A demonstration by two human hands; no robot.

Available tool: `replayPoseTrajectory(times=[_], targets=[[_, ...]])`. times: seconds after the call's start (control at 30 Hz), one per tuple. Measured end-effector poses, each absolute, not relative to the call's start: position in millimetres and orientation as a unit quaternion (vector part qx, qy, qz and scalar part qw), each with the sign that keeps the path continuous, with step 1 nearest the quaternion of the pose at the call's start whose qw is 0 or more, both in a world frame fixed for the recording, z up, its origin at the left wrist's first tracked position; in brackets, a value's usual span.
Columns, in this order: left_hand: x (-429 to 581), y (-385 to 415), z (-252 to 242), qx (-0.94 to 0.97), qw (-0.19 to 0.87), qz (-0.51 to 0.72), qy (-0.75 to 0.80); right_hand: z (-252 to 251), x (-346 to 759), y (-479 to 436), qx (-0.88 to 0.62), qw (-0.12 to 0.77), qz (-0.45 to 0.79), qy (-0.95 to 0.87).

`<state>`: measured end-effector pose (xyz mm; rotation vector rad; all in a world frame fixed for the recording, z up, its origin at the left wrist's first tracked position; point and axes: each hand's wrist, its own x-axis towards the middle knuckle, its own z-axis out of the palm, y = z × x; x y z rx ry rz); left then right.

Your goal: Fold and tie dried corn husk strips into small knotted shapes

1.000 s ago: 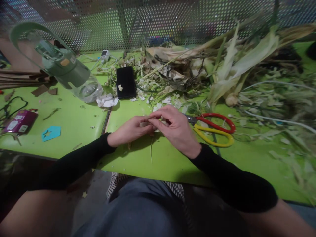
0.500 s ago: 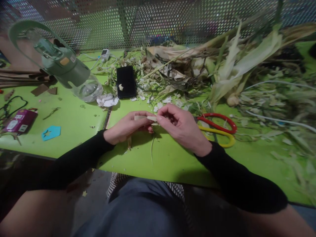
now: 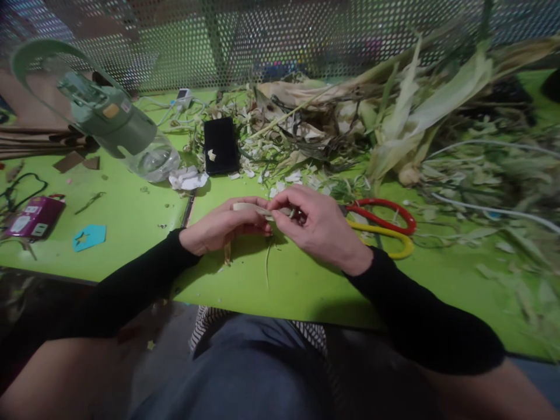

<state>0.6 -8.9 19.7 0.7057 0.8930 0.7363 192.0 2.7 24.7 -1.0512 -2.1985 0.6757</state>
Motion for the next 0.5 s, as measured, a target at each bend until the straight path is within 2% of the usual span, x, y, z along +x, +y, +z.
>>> replayPoseTrajectory(times=[0.5], targets=[[-2.0,-9.4,9.0,0.438,0.753,0.343,0.353,30.8,192.8,6.1,-0.427,0.268,0.25,-0.827]])
